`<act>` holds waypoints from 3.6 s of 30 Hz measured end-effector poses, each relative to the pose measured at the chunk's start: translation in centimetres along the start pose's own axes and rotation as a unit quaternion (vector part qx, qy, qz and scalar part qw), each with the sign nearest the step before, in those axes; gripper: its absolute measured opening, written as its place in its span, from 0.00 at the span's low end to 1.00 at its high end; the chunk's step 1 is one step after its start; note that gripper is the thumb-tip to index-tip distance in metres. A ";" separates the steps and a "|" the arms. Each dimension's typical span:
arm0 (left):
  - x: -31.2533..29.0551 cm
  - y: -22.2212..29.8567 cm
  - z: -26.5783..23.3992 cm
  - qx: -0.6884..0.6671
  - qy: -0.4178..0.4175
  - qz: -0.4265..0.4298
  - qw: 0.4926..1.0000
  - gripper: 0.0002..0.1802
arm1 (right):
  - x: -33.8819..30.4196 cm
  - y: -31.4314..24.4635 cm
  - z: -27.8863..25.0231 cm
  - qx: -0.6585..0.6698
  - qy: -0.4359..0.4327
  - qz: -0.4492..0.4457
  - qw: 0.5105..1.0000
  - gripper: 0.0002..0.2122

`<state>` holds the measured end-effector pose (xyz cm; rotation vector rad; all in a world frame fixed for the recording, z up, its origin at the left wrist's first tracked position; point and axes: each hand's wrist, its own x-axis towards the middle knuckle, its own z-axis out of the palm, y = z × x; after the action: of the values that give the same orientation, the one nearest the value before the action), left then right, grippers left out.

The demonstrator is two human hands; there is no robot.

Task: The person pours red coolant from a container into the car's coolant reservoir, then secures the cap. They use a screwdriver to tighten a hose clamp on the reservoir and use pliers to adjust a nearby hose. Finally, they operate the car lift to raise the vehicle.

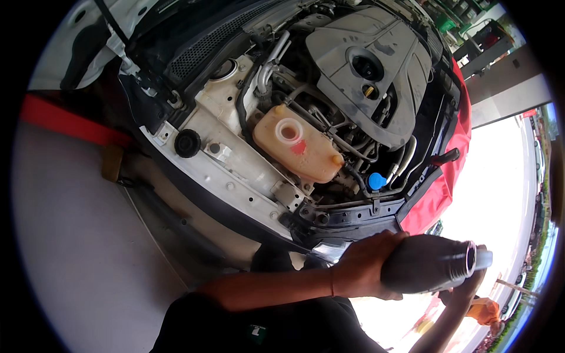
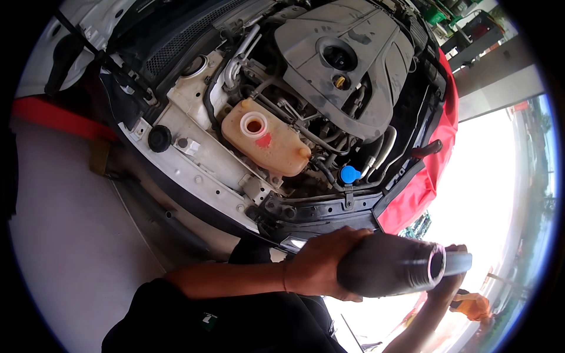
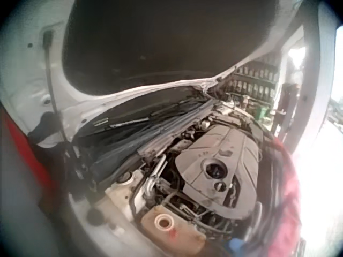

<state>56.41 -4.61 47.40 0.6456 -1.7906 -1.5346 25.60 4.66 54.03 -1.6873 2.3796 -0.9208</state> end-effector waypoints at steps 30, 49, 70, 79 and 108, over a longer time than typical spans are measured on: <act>4.0 -16.8 38.6 -0.021 -0.598 -0.017 0.801 0.53 | -33.3 21.4 -14.1 0.111 -0.231 0.498 0.828 0.17; 6.0 -25.9 46.3 0.412 -0.547 -0.242 0.687 0.44 | -53.3 41.8 9.4 0.215 0.333 0.766 0.507 0.09; 23.3 -31.6 67.6 0.560 -0.563 -0.247 0.555 0.31 | -73.0 71.4 17.7 0.227 0.631 0.729 0.138 0.08; 19.6 -32.2 74.4 0.636 -0.544 -0.300 0.457 0.31 | -79.6 77.3 25.5 0.216 0.655 0.720 0.075 0.08; 7.9 -25.0 65.9 0.492 -0.341 -0.407 0.690 0.33 | -75.3 72.3 5.5 0.337 0.252 0.804 0.419 0.19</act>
<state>-0.50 27.38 19.63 1.7412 -3.2494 -1.2131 -3.11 83.99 -7.66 1.3182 1.8474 -1.3460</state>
